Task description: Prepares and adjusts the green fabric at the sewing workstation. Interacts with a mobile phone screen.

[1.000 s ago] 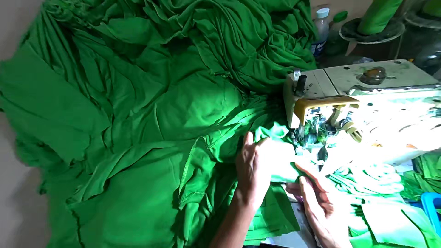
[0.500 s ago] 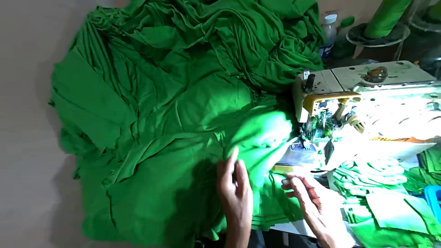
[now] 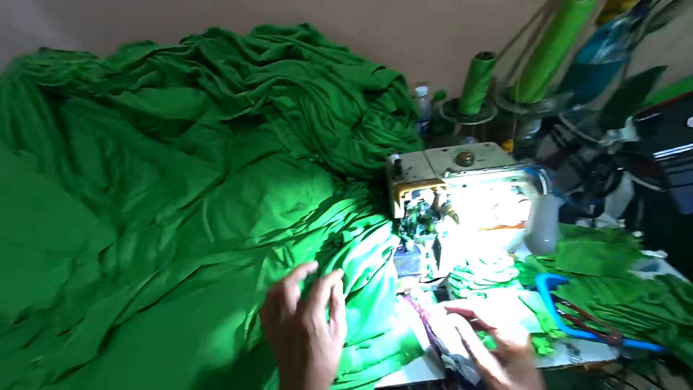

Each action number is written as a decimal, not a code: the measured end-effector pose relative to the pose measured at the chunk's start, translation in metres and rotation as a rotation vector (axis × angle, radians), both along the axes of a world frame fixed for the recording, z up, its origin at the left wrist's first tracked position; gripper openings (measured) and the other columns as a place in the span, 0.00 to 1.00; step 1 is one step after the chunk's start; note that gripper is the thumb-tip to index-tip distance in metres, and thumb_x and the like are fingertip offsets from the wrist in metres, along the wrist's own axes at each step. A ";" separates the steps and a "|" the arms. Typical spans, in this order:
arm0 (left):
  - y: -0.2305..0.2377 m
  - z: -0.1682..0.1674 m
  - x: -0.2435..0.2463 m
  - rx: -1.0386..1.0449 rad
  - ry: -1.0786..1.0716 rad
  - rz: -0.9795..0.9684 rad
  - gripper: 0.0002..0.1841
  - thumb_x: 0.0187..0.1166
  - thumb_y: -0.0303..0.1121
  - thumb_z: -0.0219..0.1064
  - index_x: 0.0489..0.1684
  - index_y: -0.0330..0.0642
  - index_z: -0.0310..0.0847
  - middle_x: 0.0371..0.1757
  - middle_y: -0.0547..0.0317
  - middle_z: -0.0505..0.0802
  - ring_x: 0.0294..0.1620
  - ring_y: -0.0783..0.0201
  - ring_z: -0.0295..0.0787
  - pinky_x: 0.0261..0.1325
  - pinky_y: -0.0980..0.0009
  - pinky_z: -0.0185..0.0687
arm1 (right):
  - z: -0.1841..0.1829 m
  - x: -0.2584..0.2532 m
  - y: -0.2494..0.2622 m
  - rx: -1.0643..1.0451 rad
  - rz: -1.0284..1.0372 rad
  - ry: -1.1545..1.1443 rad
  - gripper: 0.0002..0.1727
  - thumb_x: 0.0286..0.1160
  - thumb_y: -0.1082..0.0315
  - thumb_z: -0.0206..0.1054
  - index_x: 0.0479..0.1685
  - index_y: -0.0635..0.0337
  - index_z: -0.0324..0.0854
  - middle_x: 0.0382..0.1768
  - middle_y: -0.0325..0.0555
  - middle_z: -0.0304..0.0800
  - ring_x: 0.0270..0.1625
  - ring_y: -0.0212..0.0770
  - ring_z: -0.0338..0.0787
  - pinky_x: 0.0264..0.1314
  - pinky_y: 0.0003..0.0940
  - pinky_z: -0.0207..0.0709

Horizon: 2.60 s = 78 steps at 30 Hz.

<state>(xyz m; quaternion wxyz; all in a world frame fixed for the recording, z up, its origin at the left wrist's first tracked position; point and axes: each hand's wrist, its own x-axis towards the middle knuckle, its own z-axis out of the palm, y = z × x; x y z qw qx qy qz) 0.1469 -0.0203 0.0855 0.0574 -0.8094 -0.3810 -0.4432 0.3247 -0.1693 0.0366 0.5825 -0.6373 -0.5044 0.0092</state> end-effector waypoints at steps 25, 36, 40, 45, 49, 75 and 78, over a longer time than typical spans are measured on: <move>0.106 -0.025 0.011 0.151 0.145 0.063 0.19 0.88 0.40 0.52 0.49 0.39 0.89 0.50 0.35 0.93 0.53 0.29 0.89 0.52 0.33 0.73 | 0.104 0.184 -0.060 -0.263 -0.914 -0.949 0.25 0.86 0.51 0.57 0.71 0.53 0.85 0.91 0.65 0.53 0.92 0.77 0.44 0.82 0.87 0.29; 0.103 -0.023 0.011 0.160 0.152 0.066 0.19 0.88 0.41 0.53 0.49 0.38 0.89 0.49 0.34 0.93 0.52 0.29 0.89 0.52 0.33 0.73 | 0.105 0.178 -0.066 -0.174 -0.938 -0.955 0.25 0.84 0.49 0.59 0.55 0.63 0.88 0.87 0.71 0.59 0.90 0.80 0.50 0.83 0.85 0.33; 0.102 -0.023 0.010 0.133 0.153 0.058 0.20 0.88 0.41 0.51 0.50 0.38 0.89 0.51 0.34 0.92 0.53 0.29 0.89 0.53 0.32 0.72 | 0.110 0.181 -0.058 -0.186 -0.937 -0.983 0.25 0.85 0.50 0.59 0.69 0.55 0.86 0.89 0.69 0.57 0.91 0.78 0.48 0.83 0.85 0.31; 0.102 -0.023 0.010 0.130 0.138 0.033 0.21 0.88 0.41 0.50 0.50 0.37 0.89 0.52 0.34 0.92 0.54 0.29 0.89 0.53 0.32 0.73 | 0.112 0.185 -0.055 -0.203 -0.943 -1.008 0.26 0.84 0.49 0.58 0.75 0.50 0.82 0.90 0.67 0.54 0.92 0.76 0.44 0.82 0.85 0.30; 0.102 -0.023 0.010 0.131 0.132 0.030 0.21 0.87 0.40 0.51 0.50 0.37 0.89 0.51 0.33 0.92 0.53 0.28 0.88 0.52 0.31 0.71 | 0.108 0.185 -0.055 -0.215 -0.951 -1.020 0.28 0.84 0.48 0.57 0.79 0.47 0.79 0.91 0.66 0.53 0.93 0.76 0.43 0.83 0.84 0.30; 0.100 -0.024 0.009 0.131 0.126 0.015 0.20 0.87 0.40 0.51 0.51 0.37 0.89 0.53 0.35 0.92 0.55 0.29 0.88 0.54 0.32 0.72 | 0.129 0.187 -0.048 -0.203 -0.899 -1.059 0.37 0.79 0.42 0.61 0.87 0.48 0.69 0.91 0.70 0.49 0.91 0.81 0.40 0.79 0.88 0.29; 0.098 -0.022 0.009 0.138 0.123 0.020 0.19 0.87 0.39 0.52 0.51 0.38 0.89 0.52 0.36 0.93 0.55 0.29 0.88 0.54 0.32 0.72 | 0.135 0.187 -0.041 -0.220 -0.872 -1.072 0.37 0.79 0.43 0.60 0.87 0.48 0.68 0.92 0.69 0.47 0.92 0.80 0.37 0.79 0.89 0.27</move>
